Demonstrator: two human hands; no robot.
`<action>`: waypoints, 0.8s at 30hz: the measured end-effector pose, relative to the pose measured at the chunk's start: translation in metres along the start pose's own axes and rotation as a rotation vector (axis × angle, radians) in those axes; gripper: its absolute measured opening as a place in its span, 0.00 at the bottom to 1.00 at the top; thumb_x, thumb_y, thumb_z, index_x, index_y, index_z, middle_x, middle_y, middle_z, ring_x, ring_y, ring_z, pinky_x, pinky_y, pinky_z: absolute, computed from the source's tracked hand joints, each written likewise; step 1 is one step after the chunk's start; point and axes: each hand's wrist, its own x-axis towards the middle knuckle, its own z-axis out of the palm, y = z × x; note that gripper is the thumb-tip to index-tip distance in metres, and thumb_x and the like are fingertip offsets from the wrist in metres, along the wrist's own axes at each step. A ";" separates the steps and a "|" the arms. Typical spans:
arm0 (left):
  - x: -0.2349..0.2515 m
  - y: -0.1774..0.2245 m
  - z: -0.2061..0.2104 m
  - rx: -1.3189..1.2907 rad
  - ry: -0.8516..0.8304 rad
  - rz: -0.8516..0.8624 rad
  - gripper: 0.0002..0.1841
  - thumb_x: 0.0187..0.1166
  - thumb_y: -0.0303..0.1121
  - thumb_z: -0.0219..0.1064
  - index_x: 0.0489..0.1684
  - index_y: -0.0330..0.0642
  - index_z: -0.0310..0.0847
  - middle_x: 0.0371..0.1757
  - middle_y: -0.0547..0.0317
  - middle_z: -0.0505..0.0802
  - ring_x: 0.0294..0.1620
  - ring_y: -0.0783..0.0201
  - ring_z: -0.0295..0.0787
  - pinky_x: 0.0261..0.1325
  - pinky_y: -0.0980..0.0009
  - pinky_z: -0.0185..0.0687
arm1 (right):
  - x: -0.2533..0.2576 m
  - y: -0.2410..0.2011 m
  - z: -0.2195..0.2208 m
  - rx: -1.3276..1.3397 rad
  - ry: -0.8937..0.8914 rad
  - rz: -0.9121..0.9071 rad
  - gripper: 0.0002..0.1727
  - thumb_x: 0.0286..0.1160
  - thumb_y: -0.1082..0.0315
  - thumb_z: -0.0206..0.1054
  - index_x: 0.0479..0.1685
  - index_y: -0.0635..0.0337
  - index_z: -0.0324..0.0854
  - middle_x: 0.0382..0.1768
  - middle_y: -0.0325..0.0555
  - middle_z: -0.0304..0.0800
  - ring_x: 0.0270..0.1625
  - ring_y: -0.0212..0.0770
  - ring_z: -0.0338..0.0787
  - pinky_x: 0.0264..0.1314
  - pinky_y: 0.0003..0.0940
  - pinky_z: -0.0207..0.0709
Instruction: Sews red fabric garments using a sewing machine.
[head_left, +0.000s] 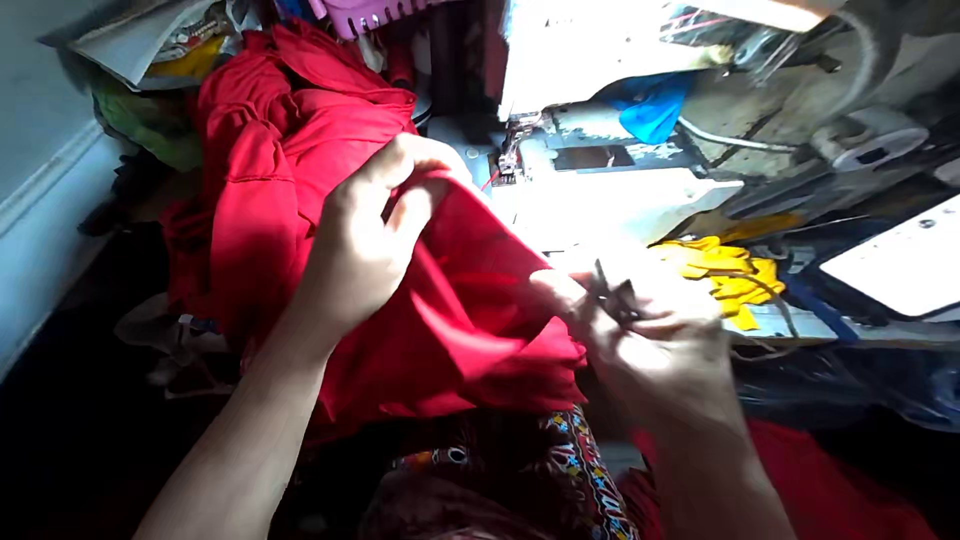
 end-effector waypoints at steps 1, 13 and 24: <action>0.015 -0.051 0.019 -0.042 0.004 0.107 0.11 0.84 0.25 0.63 0.57 0.42 0.88 0.55 0.64 0.93 0.58 0.75 0.89 0.62 0.75 0.88 | 0.003 0.008 0.003 0.027 -0.002 0.117 0.04 0.79 0.63 0.70 0.39 0.49 0.88 0.29 0.23 0.85 0.28 0.15 0.81 0.28 0.10 0.75; 0.082 -0.091 0.076 0.440 -0.436 -0.269 0.14 0.85 0.33 0.61 0.50 0.30 0.89 0.55 0.36 0.91 0.64 0.42 0.87 0.70 0.45 0.76 | 0.031 0.087 0.026 0.694 0.070 0.724 0.13 0.88 0.61 0.62 0.35 0.56 0.83 0.10 0.35 0.78 0.07 0.23 0.70 0.08 0.17 0.65; 0.102 -0.102 0.091 0.403 -0.400 -0.375 0.15 0.83 0.35 0.63 0.53 0.30 0.87 0.57 0.37 0.92 0.66 0.44 0.87 0.71 0.44 0.76 | 0.022 0.095 0.043 0.552 -0.017 0.650 0.20 0.88 0.51 0.61 0.30 0.55 0.82 0.06 0.37 0.76 0.05 0.25 0.69 0.07 0.19 0.62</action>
